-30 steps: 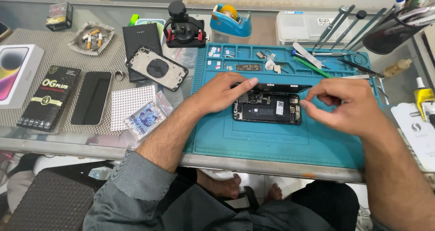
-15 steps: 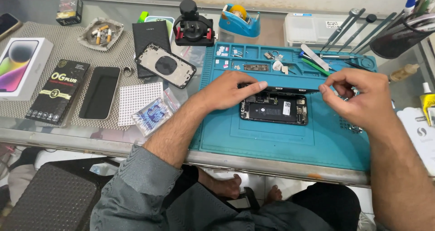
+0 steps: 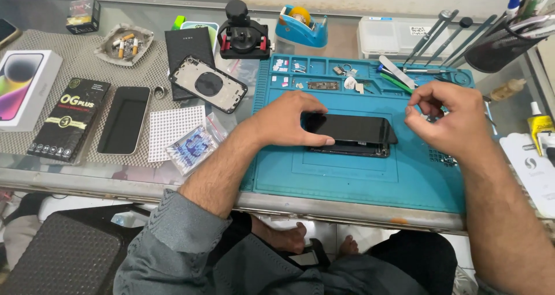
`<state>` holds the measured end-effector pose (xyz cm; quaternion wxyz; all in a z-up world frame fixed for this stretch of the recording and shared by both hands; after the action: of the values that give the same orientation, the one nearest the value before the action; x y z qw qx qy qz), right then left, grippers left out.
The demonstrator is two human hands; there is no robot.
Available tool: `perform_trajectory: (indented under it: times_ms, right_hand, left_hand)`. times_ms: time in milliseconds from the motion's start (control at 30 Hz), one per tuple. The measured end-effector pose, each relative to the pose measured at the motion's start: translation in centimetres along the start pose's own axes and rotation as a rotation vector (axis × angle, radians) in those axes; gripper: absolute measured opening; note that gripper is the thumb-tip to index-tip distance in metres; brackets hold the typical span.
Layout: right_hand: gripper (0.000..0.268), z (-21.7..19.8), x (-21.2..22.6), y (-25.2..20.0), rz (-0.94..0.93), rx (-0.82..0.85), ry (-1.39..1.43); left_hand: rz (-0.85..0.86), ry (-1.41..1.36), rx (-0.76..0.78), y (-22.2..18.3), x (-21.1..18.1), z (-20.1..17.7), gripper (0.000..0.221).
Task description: Disassembling a smartphone by prying off the back cover and inspecting internal components on a repair bench.
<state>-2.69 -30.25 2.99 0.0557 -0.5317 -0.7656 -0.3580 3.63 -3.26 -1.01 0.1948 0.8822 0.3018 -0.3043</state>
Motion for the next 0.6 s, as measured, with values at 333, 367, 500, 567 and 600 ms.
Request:
perform_trajectory:
  times_ms: [333,367,500,567,600]
  right_hand:
    - [0.012,1.1,0.0,0.2,-0.094,-0.022,-0.005]
    - [0.011,1.4,-0.2,0.2,-0.092,-0.006,-0.014]
    - [0.011,2.0,-0.5,0.1,-0.095,0.03,-0.006]
    - [0.011,2.2,-0.7,0.1,-0.084,0.028,-0.01]
    - [0.011,2.2,-0.8,0.1,-0.069,0.026,-0.016]
  left_hand:
    - [0.024,0.128,0.064,-0.1,0.4,1.0,0.08]
    - [0.044,0.128,0.056,-0.1,0.5,1.1,0.082]
    - [0.092,0.141,0.047,0.0,0.7,1.3,0.085]
    - [0.108,0.158,0.036,0.1,1.2,1.7,0.086]
    - [0.128,0.171,0.027,0.2,1.4,1.8,0.087]
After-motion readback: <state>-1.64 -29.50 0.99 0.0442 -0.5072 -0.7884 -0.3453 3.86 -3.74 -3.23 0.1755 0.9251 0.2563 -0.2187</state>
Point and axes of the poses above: each hand's wrist, its own y-axis towards the middle knuckle, its own z-axis out of the palm, x = y × z, the point moved 5 cm from there along y, towards the middle knuckle, and after that the axes turned 2 degrees about -y, right-handed, at the moved point
